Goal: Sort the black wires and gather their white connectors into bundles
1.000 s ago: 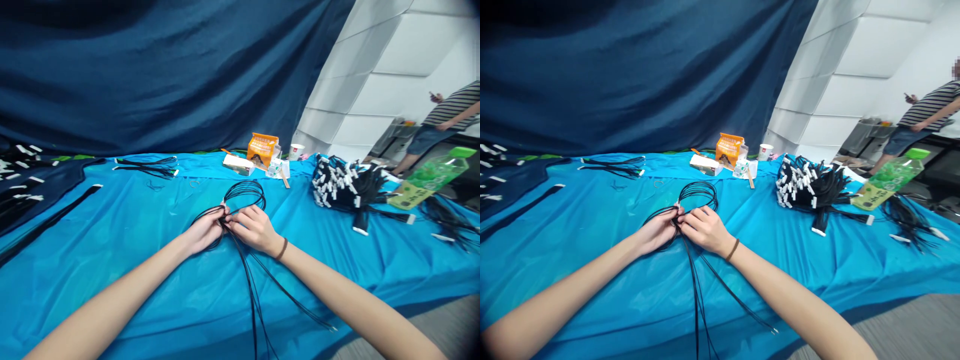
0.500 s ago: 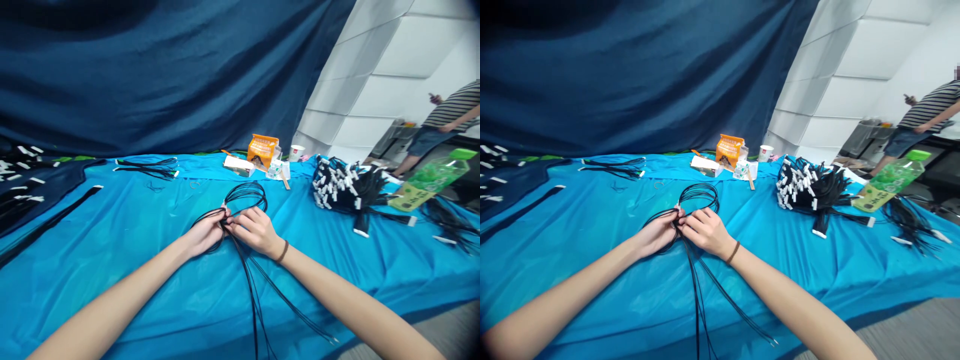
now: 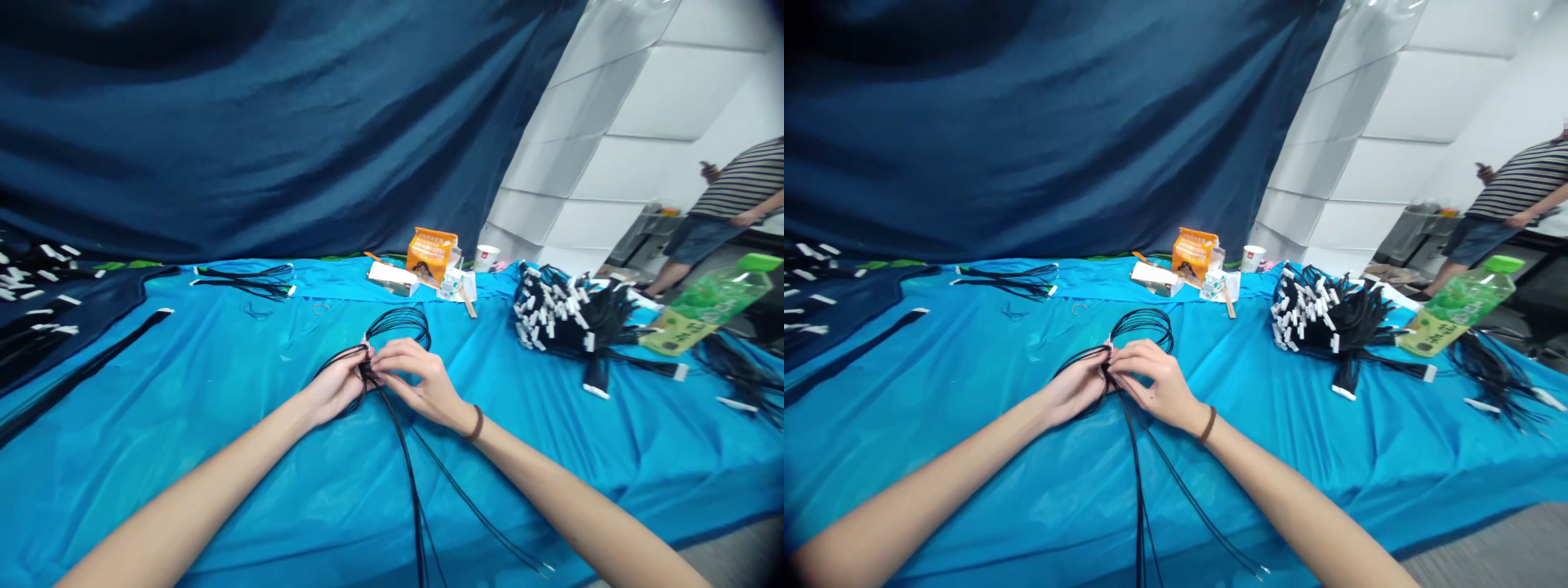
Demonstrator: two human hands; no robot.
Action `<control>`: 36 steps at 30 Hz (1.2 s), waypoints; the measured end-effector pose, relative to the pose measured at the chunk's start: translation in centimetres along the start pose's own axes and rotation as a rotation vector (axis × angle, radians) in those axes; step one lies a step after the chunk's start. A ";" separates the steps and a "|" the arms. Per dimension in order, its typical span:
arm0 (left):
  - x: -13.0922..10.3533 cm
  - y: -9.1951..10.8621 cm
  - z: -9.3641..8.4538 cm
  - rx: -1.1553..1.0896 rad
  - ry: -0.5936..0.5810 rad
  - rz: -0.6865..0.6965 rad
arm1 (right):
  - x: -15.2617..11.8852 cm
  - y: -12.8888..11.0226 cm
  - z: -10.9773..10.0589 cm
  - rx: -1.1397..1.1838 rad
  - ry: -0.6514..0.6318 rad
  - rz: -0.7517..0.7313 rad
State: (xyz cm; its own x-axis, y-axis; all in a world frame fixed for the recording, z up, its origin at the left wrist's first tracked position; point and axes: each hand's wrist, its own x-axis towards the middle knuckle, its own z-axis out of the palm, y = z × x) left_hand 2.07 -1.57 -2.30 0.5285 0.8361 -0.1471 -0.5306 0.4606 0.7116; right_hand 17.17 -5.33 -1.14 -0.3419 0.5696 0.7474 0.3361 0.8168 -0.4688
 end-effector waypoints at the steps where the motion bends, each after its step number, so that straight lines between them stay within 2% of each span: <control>1: 0.0 0.0 0.0 0.007 0.006 -0.004 | 0.2 -0.1 -0.1 0.130 0.019 0.102; 4: 0.0 0.1 0.0 0.033 0.026 -0.031 | 0.7 0.1 -1.0 0.499 0.176 0.376; 6: 0.0 0.1 0.0 0.045 0.047 -0.047 | 1.0 0.5 -2.0 0.644 0.351 0.440; 8: 0.0 0.0 0.0 0.057 0.069 -0.047 | 1.3 0.9 -3.1 0.645 0.489 0.426; 10: 0.1 -0.1 0.0 0.080 0.076 -0.031 | 1.4 0.9 -3.8 0.513 0.541 0.396; 12: 0.1 -0.2 -0.1 0.120 0.078 0.000 | 1.3 0.4 -3.8 0.270 0.485 0.331; 15: 0.0 -0.4 -0.1 0.194 0.054 0.068 | 0.9 -0.3 -3.0 -0.138 0.301 0.143; 18: -0.1 -0.4 -0.2 0.252 0.024 0.121 | 0.5 -0.5 -2.2 -0.377 0.208 -0.020; 23: 0.0 -0.4 -0.3 0.301 -0.017 0.145 | 0.2 -0.1 -2.1 -0.458 0.196 -0.082; 36: 0.2 -0.7 -0.5 0.300 -0.038 0.179 | 0.2 -0.2 -1.9 -0.473 0.199 -0.065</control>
State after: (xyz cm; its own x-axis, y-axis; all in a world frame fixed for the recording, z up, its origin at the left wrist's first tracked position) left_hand 2.23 -1.54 -3.12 0.4724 0.8811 0.0200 -0.4015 0.1950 0.8949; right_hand 18.69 -5.58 0.04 -0.2170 0.4527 0.8648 0.6953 0.6936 -0.1886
